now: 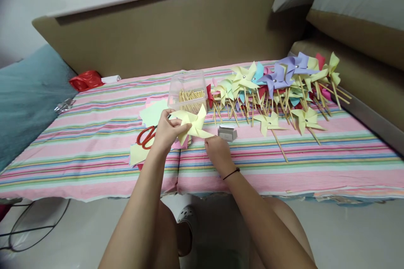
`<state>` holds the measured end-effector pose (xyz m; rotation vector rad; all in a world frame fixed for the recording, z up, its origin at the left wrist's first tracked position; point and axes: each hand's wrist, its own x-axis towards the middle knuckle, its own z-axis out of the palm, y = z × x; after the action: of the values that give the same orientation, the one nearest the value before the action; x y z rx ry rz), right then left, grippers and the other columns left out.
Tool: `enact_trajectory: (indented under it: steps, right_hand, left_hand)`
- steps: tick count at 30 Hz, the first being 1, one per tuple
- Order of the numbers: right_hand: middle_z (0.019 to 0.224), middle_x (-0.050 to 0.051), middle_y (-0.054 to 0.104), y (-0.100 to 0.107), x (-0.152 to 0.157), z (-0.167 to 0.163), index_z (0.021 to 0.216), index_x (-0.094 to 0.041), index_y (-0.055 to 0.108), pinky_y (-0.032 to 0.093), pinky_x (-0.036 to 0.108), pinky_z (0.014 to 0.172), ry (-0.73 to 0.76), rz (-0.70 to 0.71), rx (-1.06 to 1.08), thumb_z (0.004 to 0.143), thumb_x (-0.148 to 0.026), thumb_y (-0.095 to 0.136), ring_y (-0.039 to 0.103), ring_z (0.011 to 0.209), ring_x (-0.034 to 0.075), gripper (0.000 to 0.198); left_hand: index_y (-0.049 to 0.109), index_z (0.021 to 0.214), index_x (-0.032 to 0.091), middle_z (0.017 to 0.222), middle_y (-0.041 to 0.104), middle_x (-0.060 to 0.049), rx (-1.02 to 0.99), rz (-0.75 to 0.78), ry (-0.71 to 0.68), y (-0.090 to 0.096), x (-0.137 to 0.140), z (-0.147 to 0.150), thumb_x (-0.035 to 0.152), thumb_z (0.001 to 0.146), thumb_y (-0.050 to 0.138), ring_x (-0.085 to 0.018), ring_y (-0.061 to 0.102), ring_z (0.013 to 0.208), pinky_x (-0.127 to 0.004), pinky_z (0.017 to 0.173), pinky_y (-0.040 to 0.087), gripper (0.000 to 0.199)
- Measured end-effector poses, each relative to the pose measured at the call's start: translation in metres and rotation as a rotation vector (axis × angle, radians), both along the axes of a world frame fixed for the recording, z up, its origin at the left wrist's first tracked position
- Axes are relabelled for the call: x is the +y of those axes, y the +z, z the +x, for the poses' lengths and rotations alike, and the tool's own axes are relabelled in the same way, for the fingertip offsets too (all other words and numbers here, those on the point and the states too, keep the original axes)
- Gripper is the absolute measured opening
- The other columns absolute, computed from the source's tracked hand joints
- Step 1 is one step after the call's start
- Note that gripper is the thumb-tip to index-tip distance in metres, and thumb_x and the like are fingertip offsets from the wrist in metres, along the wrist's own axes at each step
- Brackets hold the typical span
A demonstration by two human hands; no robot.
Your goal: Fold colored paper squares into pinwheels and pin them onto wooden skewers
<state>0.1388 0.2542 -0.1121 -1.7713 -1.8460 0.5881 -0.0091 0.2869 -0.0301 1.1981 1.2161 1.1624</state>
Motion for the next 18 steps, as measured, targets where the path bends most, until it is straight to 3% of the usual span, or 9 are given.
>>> enact_trajectory:
  steps: [4,8,13,18]
  right_hand:
    - [0.074,0.013,0.069,0.002,0.002,0.001,0.067,-0.015,0.066,0.039,0.032,0.066,0.011,0.009,0.106,0.077,-0.013,0.055,0.062,0.078,0.027,0.016]
    - [0.087,0.010,0.070,0.005,0.004,0.007,0.083,-0.017,0.066,0.046,0.033,0.069,0.010,0.032,0.343,0.081,-0.023,0.056,0.064,0.076,0.023,0.012]
    - [0.067,0.004,0.067,0.007,0.000,0.013,0.086,-0.018,0.057,0.054,0.032,0.061,-0.038,-0.006,0.710,0.083,-0.038,0.054,0.067,0.063,0.019,0.020]
    - [0.068,0.000,0.066,0.010,0.001,0.014,0.081,-0.020,0.051,0.055,0.031,0.065,-0.104,0.009,0.952,0.073,-0.047,0.066,0.065,0.062,0.014,0.031]
  left_hand:
    - [0.033,0.097,0.023,0.056,0.059,0.010,-0.019,0.005,-0.015,0.002,-0.001,0.001,0.019,0.053,0.076,-0.011,0.057,0.046,-0.020,0.047,0.044,0.062]
    - [0.033,0.097,0.023,0.058,0.060,0.009,-0.008,0.003,0.003,0.004,-0.001,0.000,0.019,0.054,0.075,-0.010,0.056,0.046,-0.019,0.048,0.044,0.061]
    - [0.034,0.098,0.023,0.058,0.059,0.009,0.020,0.009,0.022,-0.001,0.002,0.001,0.017,0.053,0.074,-0.010,0.055,0.047,-0.019,0.048,0.042,0.060]
    - [0.033,0.099,0.023,0.055,0.055,0.011,0.036,0.009,0.040,-0.007,0.006,0.007,0.017,0.052,0.074,-0.011,0.056,0.048,-0.020,0.051,0.041,0.063]
